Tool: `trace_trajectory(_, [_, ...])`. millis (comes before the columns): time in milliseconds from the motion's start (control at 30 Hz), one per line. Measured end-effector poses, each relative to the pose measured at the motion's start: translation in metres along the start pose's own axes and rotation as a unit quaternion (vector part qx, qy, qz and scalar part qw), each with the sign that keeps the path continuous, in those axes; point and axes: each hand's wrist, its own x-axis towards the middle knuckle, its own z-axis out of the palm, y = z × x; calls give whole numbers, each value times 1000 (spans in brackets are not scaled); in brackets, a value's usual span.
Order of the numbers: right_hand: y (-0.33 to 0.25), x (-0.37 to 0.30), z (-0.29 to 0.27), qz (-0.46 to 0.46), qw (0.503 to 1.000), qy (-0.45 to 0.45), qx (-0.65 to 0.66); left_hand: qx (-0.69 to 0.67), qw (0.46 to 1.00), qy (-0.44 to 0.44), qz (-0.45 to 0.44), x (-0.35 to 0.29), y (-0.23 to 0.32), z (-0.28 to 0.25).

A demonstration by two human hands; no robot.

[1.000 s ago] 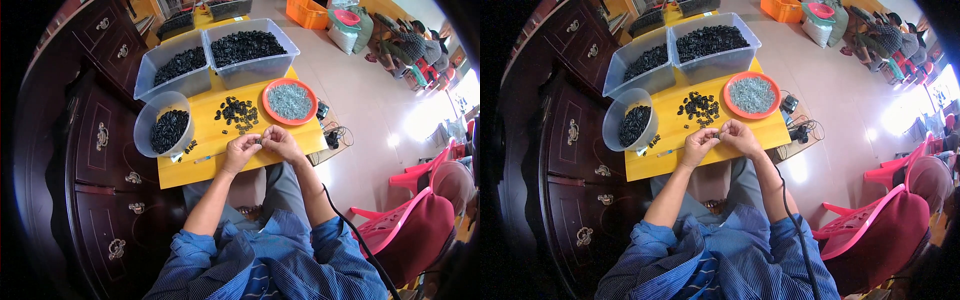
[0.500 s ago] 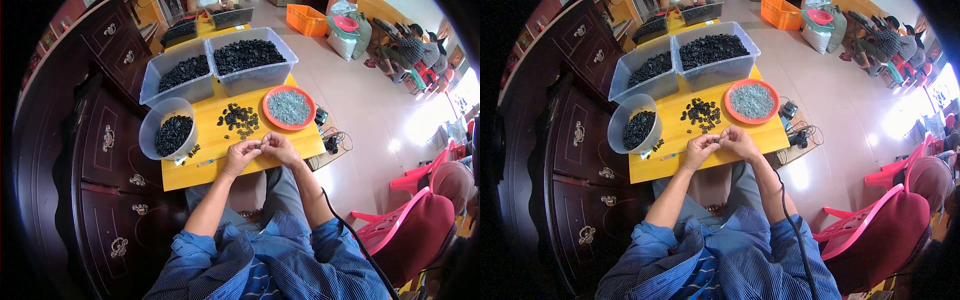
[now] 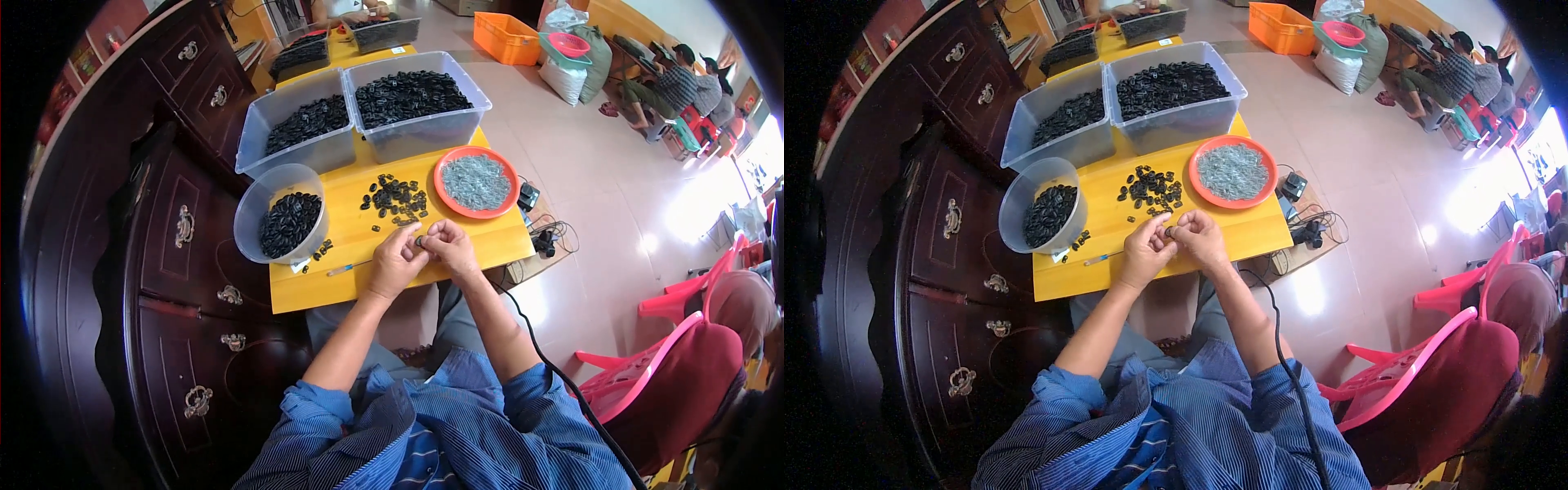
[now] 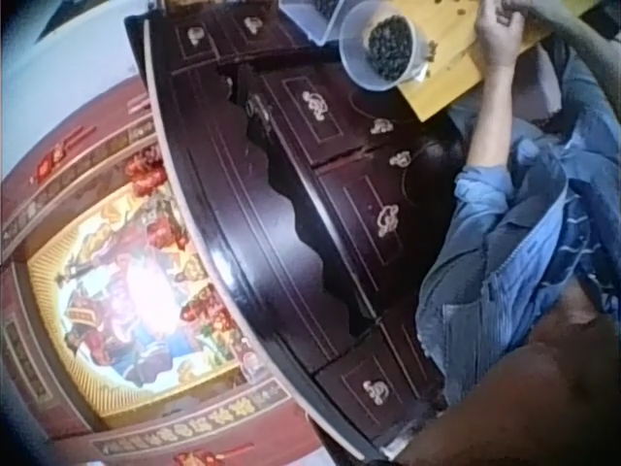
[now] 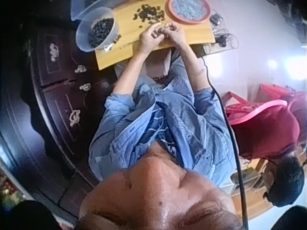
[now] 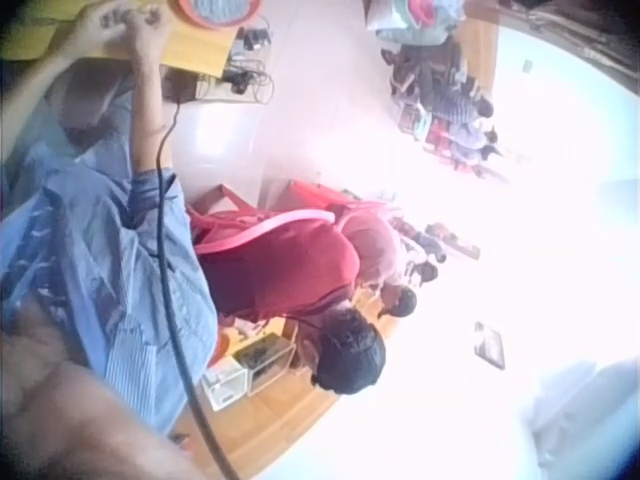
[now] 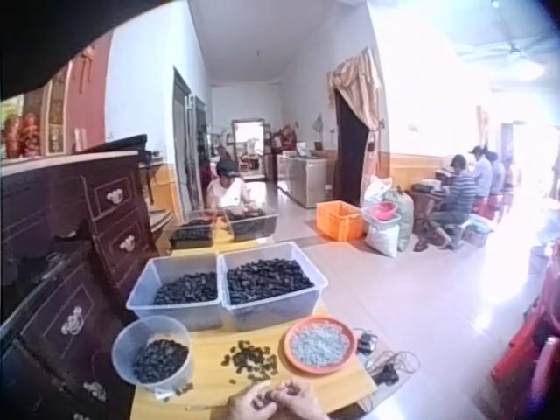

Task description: The person assembles plastic fasteners by picking up plastic pieces and metal pins from the table and fitting the pins into the plastic pieces by hand.

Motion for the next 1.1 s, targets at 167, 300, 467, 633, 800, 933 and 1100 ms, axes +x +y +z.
trace_trajectory(167, [7, -3, 20, -21, 998, 40, 37, 181, 978, 43, 89, -1, 9, -6])
trace_trajectory(300, [8, -4, 18, -6, 999, 31, 37, 173, 981, 41, 77, -2, 2, -5])
trace_trajectory(467, [2, -5, 12, 18, 999, 10, 44, 166, 982, 22, 82, -2, 3, -9])
trace_trajectory(633, [4, -4, 9, 17, 999, 0, 46, 160, 984, -13, 75, 0, 13, -15])
trace_trajectory(800, [7, -2, 11, 9, 999, 9, 50, 164, 984, -16, 69, 2, 10, -17])
trace_trajectory(933, [0, -5, 12, 20, 994, -9, 108, 203, 975, -32, 85, 3, 12, -21])
trace_trajectory(1100, [0, -5, 12, 15, 998, -13, 58, 210, 970, -32, 115, 6, 18, -22])
